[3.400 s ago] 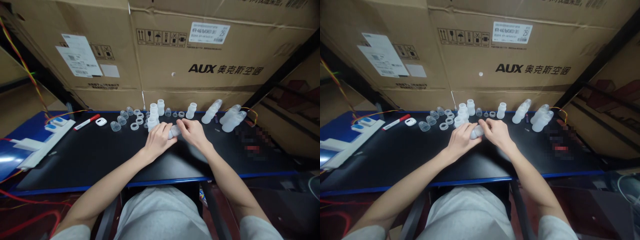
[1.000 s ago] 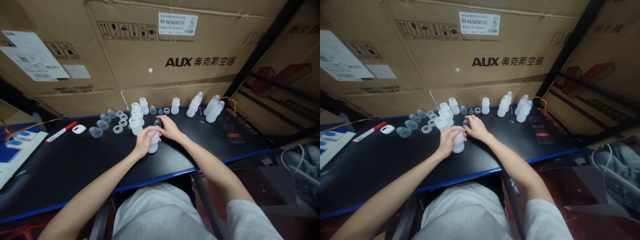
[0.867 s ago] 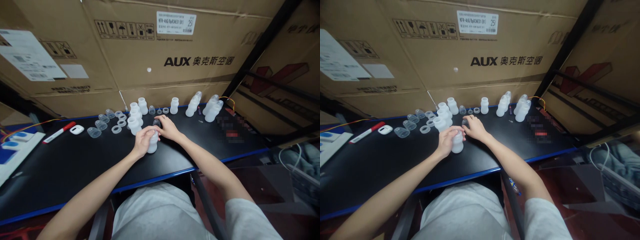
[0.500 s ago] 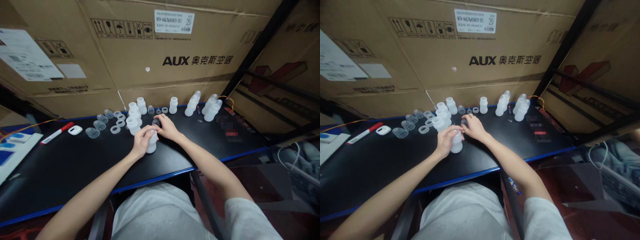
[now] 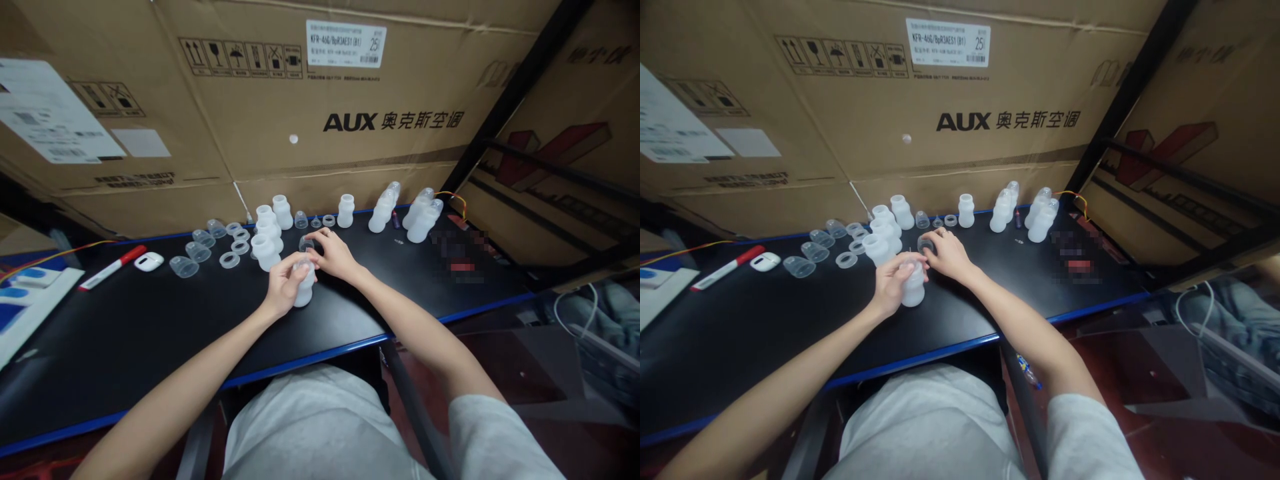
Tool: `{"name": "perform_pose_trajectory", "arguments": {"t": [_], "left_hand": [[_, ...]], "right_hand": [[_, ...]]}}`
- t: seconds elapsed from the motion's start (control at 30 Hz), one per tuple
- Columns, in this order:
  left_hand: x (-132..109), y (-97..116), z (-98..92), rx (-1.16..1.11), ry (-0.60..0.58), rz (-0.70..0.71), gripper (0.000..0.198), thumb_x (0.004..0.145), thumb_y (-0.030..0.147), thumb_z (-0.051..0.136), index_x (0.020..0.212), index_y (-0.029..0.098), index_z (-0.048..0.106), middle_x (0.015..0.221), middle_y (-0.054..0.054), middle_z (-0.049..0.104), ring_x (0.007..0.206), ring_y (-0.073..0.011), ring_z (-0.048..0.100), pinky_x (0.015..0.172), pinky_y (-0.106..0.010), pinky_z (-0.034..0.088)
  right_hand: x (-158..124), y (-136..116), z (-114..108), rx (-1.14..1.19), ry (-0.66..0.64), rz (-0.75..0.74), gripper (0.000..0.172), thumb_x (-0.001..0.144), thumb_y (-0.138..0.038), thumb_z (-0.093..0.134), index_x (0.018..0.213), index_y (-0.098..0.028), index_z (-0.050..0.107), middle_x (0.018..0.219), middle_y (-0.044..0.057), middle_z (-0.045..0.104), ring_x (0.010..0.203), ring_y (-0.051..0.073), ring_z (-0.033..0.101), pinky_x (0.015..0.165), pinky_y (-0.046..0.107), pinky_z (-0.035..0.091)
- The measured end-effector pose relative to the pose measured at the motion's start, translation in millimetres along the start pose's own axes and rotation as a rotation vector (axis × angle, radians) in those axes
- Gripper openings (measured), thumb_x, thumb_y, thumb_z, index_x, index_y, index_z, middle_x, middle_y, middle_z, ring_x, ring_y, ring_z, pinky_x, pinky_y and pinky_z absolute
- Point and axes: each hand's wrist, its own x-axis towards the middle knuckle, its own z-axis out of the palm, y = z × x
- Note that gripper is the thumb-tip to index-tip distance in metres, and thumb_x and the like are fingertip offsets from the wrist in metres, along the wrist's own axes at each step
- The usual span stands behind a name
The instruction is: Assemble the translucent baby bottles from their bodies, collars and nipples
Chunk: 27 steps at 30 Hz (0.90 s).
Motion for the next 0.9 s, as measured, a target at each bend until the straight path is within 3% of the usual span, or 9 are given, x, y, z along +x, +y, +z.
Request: {"name": "perform_pose_trajectory", "arguments": {"t": [0.13,0.23,0.33,0.4,0.5,0.57,0.7,0.8,0.9], "left_hand": [[0,1,0.6,-0.003,0.005,-0.019,0.045,0.090,0.059,0.081,0.102,0.016,0.082,0.088,-0.008,0.079,0.064,-0.0172,0.073,0.060,-0.027,0.058],[2,1,1.2,-0.017,0.027,-0.058,0.047,0.089,0.061,0.081,0.102,0.016,0.081,0.085,-0.007,0.078,0.063,-0.0169,0.072,0.059,-0.027,0.057],[4,2,1.6,-0.012,0.044,-0.085,0.051,0.088,0.065,0.081,0.100,0.016,0.079,0.082,-0.005,0.076,0.060,-0.0160,0.070,0.057,-0.026,0.056],[5,3,1.8,0.006,0.041,-0.086,0.054,0.088,0.069,0.079,0.094,0.015,0.076,0.079,-0.004,0.073,0.058,-0.0156,0.068,0.055,-0.026,0.054],[5,5,2.3,0.036,0.028,-0.077,0.057,0.089,0.073,0.077,0.088,0.016,0.071,0.077,-0.004,0.071,0.059,-0.0153,0.067,0.055,-0.026,0.055],[4,7,3.0,0.046,0.009,-0.082,0.056,0.090,0.072,0.077,0.089,0.016,0.070,0.078,-0.003,0.070,0.060,-0.0149,0.067,0.057,-0.026,0.056],[7,12,4.9,0.023,-0.032,-0.125,0.055,0.091,0.071,0.077,0.090,0.017,0.067,0.076,-0.002,0.067,0.059,-0.0143,0.065,0.055,-0.025,0.053],[9,16,7.3,-0.037,-0.054,-0.138,0.057,0.088,0.070,0.079,0.100,0.016,0.068,0.073,-0.001,0.067,0.056,-0.0148,0.063,0.051,-0.025,0.050],[11,23,10.8,-0.070,-0.063,-0.153,0.055,0.088,0.069,0.078,0.092,0.016,0.067,0.068,-0.002,0.067,0.052,-0.0145,0.060,0.049,-0.025,0.046]], "right_hand": [[4,5,0,0.115,0.071,-0.042,0.038,0.104,-0.028,0.069,0.142,-0.024,0.074,0.141,0.014,0.066,0.121,0.026,0.067,0.110,0.044,0.055],[9,3,-11,0.474,0.149,-0.051,0.034,0.108,-0.047,0.066,0.124,-0.021,0.081,0.119,0.011,0.074,0.107,0.023,0.070,0.101,0.040,0.058],[11,-4,-27,0.851,-0.033,-0.056,0.049,0.103,-0.066,0.070,0.106,-0.020,0.084,0.099,0.007,0.077,0.089,0.019,0.070,0.086,0.035,0.060],[8,-10,-34,0.982,-0.174,-0.095,0.043,0.094,-0.063,0.083,0.103,-0.020,0.086,0.100,0.005,0.076,0.082,0.017,0.070,0.079,0.034,0.061],[5,-17,-35,1.042,-0.196,-0.132,0.033,0.086,-0.051,0.094,0.099,-0.022,0.086,0.103,0.004,0.072,0.073,0.015,0.068,0.067,0.032,0.060],[4,-18,-33,1.009,-0.135,-0.143,0.031,0.086,-0.050,0.094,0.093,-0.021,0.085,0.101,0.004,0.072,0.079,0.017,0.069,0.069,0.033,0.061],[2,-23,-31,0.944,-0.023,-0.143,0.037,0.088,-0.057,0.091,0.088,-0.021,0.080,0.097,0.005,0.075,0.090,0.020,0.070,0.082,0.036,0.063],[-4,-33,-29,0.963,0.020,-0.070,0.045,0.091,-0.065,0.086,0.093,-0.022,0.075,0.102,0.007,0.077,0.091,0.021,0.071,0.075,0.034,0.064],[-9,-44,-26,0.970,0.109,-0.025,0.049,0.092,-0.069,0.084,0.093,-0.022,0.071,0.099,0.007,0.076,0.086,0.020,0.069,0.068,0.031,0.061]]}}
